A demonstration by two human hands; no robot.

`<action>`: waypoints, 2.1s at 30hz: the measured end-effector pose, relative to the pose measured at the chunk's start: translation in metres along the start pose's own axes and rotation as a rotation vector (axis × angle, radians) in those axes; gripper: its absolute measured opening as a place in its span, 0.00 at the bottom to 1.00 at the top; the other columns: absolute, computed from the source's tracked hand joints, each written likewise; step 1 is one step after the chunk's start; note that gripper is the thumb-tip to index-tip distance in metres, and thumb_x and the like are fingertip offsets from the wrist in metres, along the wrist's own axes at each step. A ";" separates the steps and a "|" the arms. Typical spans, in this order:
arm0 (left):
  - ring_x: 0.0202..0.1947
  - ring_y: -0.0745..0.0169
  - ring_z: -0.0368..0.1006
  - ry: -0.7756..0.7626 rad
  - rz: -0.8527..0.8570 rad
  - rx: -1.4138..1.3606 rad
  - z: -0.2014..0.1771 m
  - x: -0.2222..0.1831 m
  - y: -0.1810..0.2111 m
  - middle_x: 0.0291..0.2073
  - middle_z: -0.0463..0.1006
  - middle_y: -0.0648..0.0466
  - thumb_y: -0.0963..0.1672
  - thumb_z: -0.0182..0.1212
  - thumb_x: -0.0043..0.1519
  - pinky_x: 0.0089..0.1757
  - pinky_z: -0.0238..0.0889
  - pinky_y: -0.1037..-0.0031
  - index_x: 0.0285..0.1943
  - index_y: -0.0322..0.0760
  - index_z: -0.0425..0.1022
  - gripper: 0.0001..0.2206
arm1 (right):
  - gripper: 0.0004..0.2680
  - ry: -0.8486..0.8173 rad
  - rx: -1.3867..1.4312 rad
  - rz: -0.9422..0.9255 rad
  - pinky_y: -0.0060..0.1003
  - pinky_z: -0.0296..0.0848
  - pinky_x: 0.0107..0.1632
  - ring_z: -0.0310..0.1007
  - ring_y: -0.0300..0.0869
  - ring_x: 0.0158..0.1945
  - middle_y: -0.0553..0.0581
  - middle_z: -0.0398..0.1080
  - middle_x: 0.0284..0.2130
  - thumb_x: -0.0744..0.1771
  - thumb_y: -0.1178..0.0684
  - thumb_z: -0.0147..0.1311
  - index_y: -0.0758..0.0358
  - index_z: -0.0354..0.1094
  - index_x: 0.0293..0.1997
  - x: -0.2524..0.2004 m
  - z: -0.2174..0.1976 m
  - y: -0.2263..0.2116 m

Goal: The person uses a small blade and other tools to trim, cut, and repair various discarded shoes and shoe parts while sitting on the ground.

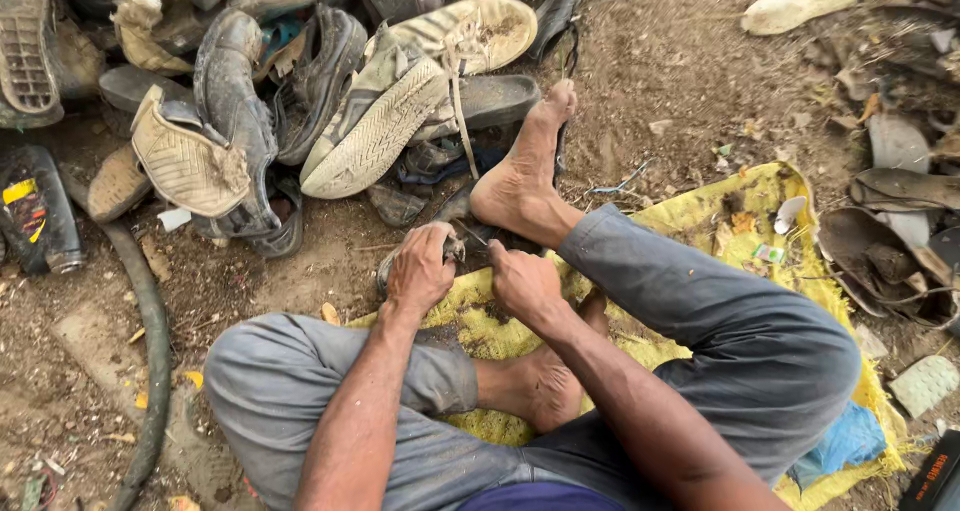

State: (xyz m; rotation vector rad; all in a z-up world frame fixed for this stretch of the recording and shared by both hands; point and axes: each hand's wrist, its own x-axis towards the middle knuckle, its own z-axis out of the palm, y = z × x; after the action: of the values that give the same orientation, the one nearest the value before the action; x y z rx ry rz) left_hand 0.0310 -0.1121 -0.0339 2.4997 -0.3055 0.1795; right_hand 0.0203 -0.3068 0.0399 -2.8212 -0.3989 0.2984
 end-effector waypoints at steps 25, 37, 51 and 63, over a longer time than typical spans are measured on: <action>0.47 0.43 0.78 0.043 -0.045 -0.053 -0.016 0.001 0.014 0.46 0.80 0.38 0.39 0.64 0.55 0.45 0.74 0.57 0.55 0.35 0.71 0.18 | 0.13 -0.096 -0.011 0.017 0.58 0.72 0.33 0.77 0.62 0.30 0.66 0.75 0.26 0.64 0.51 0.49 0.60 0.61 0.52 0.001 0.019 -0.005; 0.50 0.42 0.77 -0.012 -0.098 -0.205 -0.021 0.002 0.010 0.49 0.78 0.37 0.40 0.64 0.58 0.46 0.73 0.59 0.59 0.35 0.69 0.19 | 0.11 0.020 0.169 0.143 0.63 0.69 0.37 0.74 0.67 0.33 0.73 0.74 0.28 0.66 0.52 0.44 0.61 0.65 0.51 -0.019 0.079 0.052; 0.51 0.44 0.79 -0.035 -0.101 -0.189 -0.013 0.001 0.000 0.50 0.80 0.41 0.40 0.63 0.59 0.48 0.73 0.61 0.56 0.37 0.71 0.16 | 0.07 -0.001 0.149 0.060 0.63 0.68 0.32 0.73 0.65 0.26 0.71 0.73 0.25 0.69 0.56 0.38 0.64 0.58 0.50 -0.017 0.075 0.013; 0.61 0.47 0.62 -0.444 -0.097 0.387 -0.042 0.024 0.071 0.56 0.69 0.43 0.45 0.58 0.52 0.58 0.54 0.46 0.55 0.34 0.72 0.21 | 0.13 0.015 0.279 0.156 0.62 0.70 0.42 0.75 0.67 0.37 0.72 0.75 0.34 0.68 0.52 0.43 0.58 0.63 0.59 -0.049 0.086 0.038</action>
State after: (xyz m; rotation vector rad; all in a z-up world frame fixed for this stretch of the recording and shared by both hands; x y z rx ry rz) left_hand 0.0333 -0.1480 0.0444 2.9163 -0.3525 -0.3995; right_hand -0.0371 -0.3361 -0.0442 -2.5808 -0.1220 0.3363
